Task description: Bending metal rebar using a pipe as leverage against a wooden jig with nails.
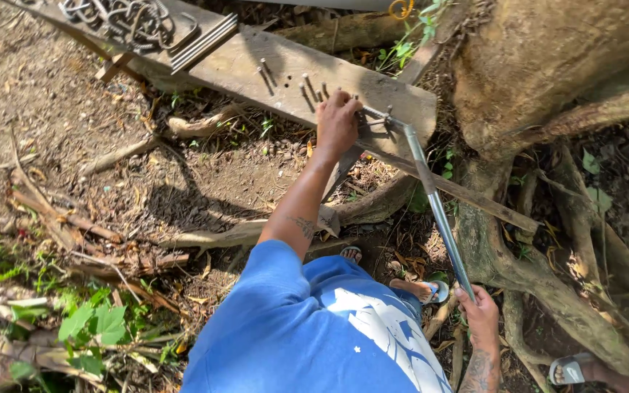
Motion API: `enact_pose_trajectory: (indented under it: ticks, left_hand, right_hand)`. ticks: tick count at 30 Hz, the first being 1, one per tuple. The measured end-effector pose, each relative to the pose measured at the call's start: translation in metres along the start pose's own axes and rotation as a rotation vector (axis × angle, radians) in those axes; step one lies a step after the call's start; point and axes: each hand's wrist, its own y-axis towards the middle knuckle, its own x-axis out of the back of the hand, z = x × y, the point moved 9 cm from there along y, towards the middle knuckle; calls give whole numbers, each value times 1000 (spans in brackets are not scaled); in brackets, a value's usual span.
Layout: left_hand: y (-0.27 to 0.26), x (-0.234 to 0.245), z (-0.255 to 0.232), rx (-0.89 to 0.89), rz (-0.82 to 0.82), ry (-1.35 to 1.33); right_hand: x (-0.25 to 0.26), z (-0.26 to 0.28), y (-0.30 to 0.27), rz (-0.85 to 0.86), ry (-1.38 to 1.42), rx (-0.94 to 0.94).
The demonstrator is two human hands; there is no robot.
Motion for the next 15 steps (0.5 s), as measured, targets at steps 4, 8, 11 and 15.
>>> enact_pose_trajectory:
  ticks: [4,8,11,15]
  left_hand:
    - [-7,-2,-6,-25,-8,51]
    - [-12,1,-5,62,53,132]
    - [-19,7,1,154,113,170]
    - [-16,16,4,209,77,130]
  right_hand:
    - [4,-1,3,-3,13,-2]
    - [6,-3,7,-4,20,-14]
    - [6,-5,5,1,21,-28]
    - [4,-6,6,29,36,-30]
